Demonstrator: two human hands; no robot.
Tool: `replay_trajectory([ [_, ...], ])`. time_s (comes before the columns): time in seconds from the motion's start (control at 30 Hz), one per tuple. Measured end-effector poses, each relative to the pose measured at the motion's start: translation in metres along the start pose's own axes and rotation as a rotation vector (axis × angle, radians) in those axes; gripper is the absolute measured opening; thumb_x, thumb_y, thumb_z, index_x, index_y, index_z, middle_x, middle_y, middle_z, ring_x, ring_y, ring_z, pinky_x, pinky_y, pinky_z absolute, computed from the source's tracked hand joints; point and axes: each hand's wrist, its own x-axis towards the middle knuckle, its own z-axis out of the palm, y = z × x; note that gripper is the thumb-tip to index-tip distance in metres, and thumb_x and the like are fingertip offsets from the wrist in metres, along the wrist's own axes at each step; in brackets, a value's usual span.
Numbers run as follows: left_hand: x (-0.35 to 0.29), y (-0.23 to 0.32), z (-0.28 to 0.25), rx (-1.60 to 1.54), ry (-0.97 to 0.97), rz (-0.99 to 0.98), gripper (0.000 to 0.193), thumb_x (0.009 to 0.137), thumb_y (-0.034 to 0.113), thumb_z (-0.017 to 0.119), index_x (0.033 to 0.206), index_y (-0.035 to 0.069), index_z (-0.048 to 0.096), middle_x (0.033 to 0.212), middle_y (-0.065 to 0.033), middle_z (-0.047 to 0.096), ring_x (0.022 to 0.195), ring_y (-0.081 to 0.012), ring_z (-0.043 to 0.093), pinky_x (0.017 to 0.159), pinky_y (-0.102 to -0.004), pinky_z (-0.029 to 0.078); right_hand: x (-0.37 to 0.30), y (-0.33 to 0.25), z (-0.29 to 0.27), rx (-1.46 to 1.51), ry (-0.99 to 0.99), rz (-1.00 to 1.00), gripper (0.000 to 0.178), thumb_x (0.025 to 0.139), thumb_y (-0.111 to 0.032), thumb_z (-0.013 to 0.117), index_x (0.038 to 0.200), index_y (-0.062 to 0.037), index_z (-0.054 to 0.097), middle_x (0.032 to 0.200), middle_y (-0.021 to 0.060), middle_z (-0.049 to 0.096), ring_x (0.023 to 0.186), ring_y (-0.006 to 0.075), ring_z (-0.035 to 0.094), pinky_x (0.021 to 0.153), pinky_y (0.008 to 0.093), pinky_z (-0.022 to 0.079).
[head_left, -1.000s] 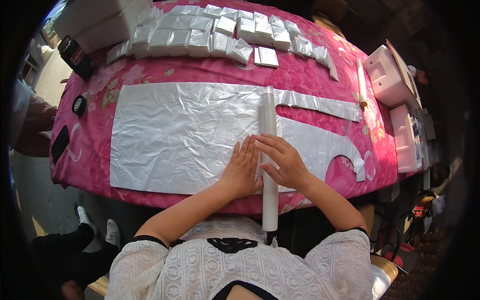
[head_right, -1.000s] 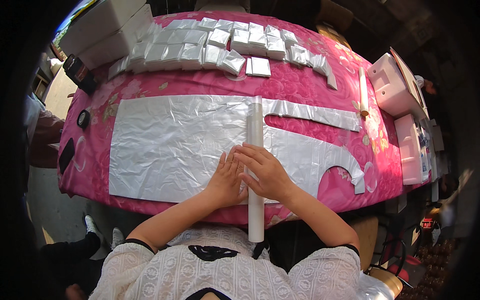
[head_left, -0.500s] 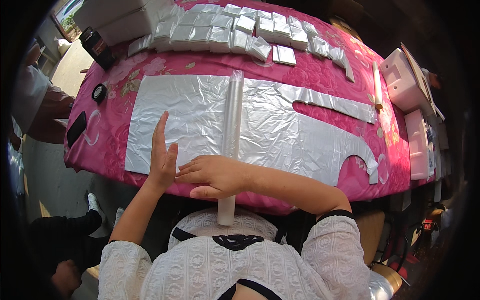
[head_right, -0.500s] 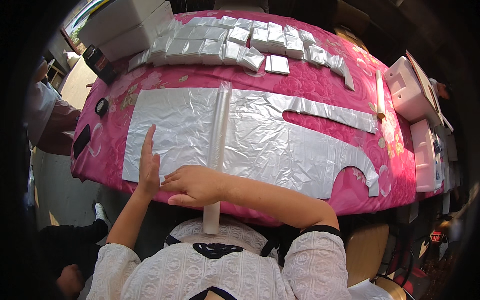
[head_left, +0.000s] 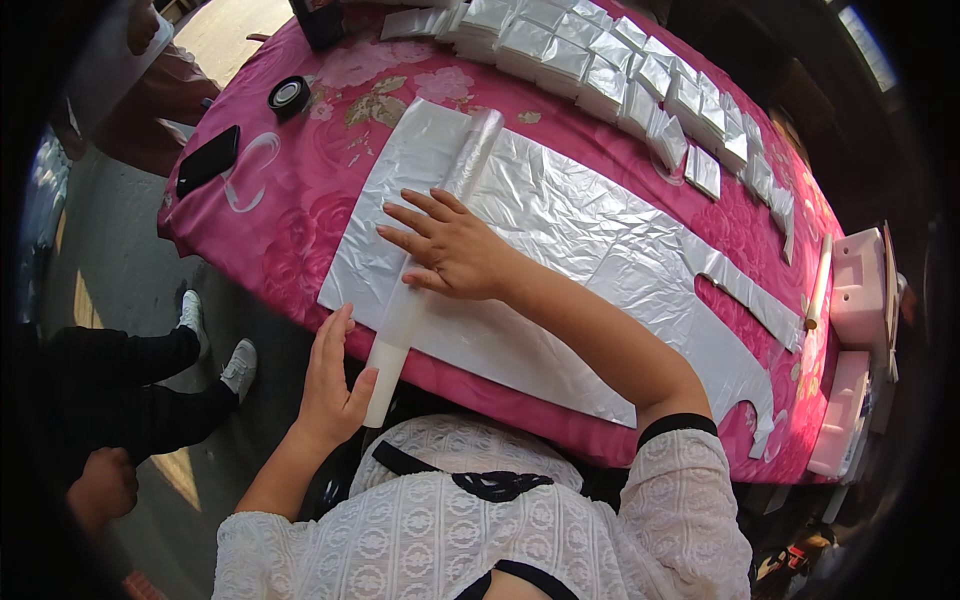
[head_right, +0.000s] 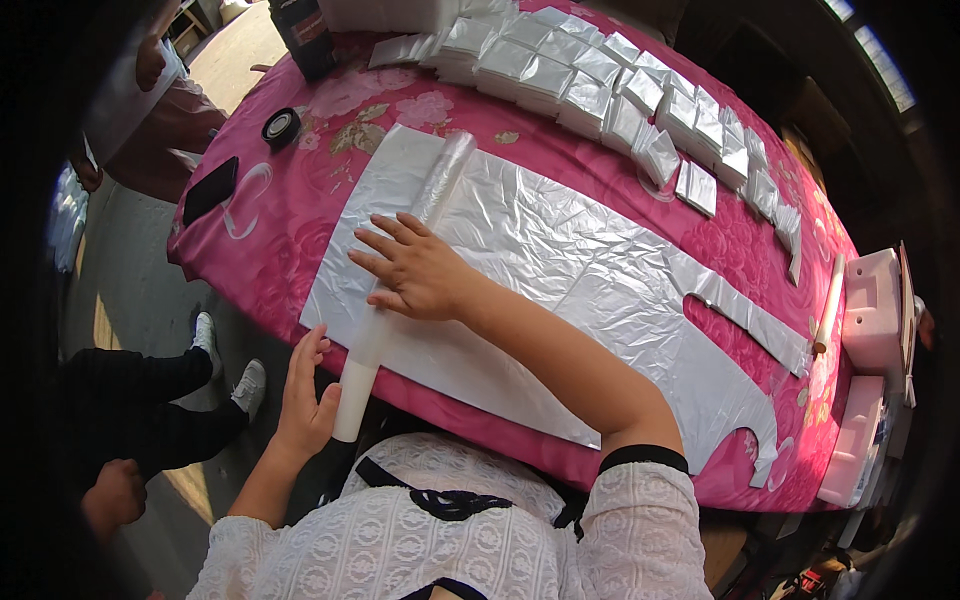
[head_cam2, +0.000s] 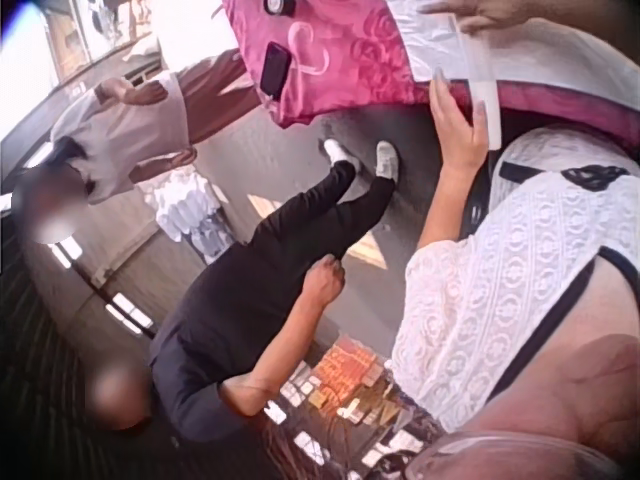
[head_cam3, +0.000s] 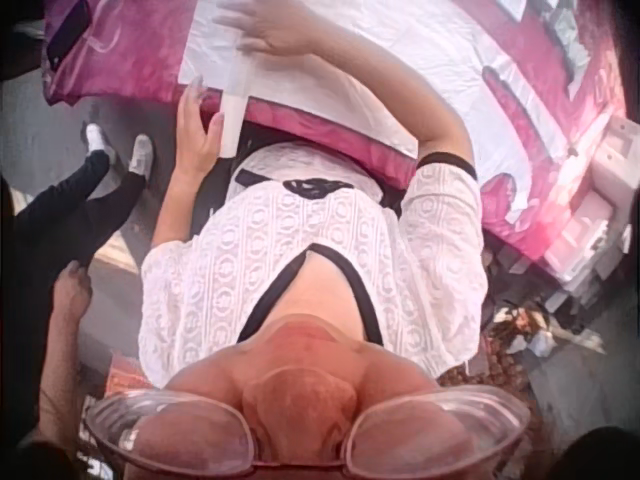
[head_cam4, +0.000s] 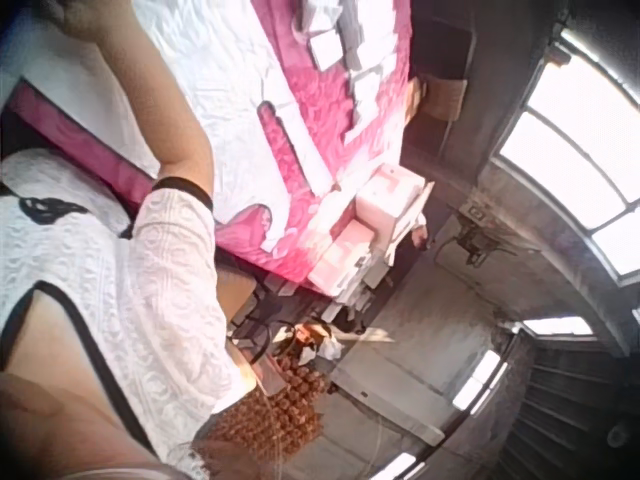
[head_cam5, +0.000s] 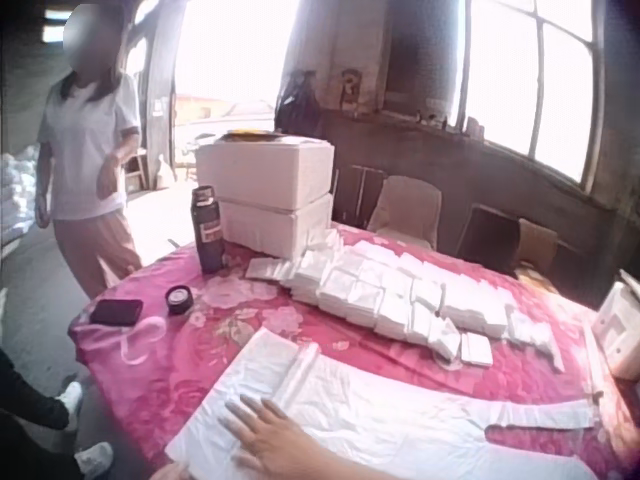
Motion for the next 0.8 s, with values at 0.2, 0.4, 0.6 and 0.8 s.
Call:
replay_trajectory([
  [0.2, 0.008, 0.003, -0.004, 0.352, 0.003, -0.364, 0.083, 0.072, 0.022, 0.071, 0.134, -0.008, 0.023, 0.118, -0.0288, 0.044, 0.108, -0.038, 0.048, 0.091, -0.0397, 0.039, 0.101, -0.029, 0.04, -0.001, 0.259, 0.387, 0.053, 0.082, -0.026, 0.049, 0.129, -0.0014, 0.043, 0.139, 0.0162, 0.034, 0.133, 0.0326, 0.024, 0.11, 0.0442, 0.013],
  [0.4, 0.012, -0.005, -0.01, -0.352, -0.07, -0.461, 0.083, 0.068, 0.007, 0.072, 0.136, -0.002, 0.026, 0.101, -0.019, 0.061, 0.078, -0.023, 0.062, 0.072, -0.0306, 0.049, 0.086, -0.034, 0.041, 0.412, 0.947, 0.765, 0.08, 0.072, -0.014, 0.063, 0.136, 0.0024, 0.019, 0.124, 0.0265, 0.041, 0.125, 0.0335, 0.033, 0.107, 0.0433, 0.023],
  [0.6, 0.044, 0.041, 0.011, -1.462, -0.604, -0.378, 0.064, 0.07, 0.023, 0.072, 0.12, -0.004, 0.043, 0.106, -0.0195, 0.06, 0.074, -0.0138, 0.059, 0.067, -0.0276, 0.05, 0.026, -0.031, -0.067, 1.89, 0.85, 0.57, 0.059, 0.076, -0.026, 0.067, 0.119, 0.0009, 0.038, 0.09, 0.009, 0.057, 0.077, 0.0159, 0.058, 0.073, 0.0306, 0.052],
  [0.8, 0.072, 0.085, 0.047, -0.804, -0.562, -0.426, 0.067, 0.068, 0.026, 0.076, 0.118, -0.006, 0.044, 0.084, -0.0105, 0.06, 0.066, -0.0139, 0.059, 0.06, -0.0265, 0.051, -0.037, -0.016, -0.102, 1.541, 0.977, 0.767, 0.037, 0.075, -0.025, 0.068, 0.098, -0.0027, 0.05, 0.08, 0.0074, 0.057, 0.072, 0.0147, 0.058, 0.067, 0.03, 0.05],
])
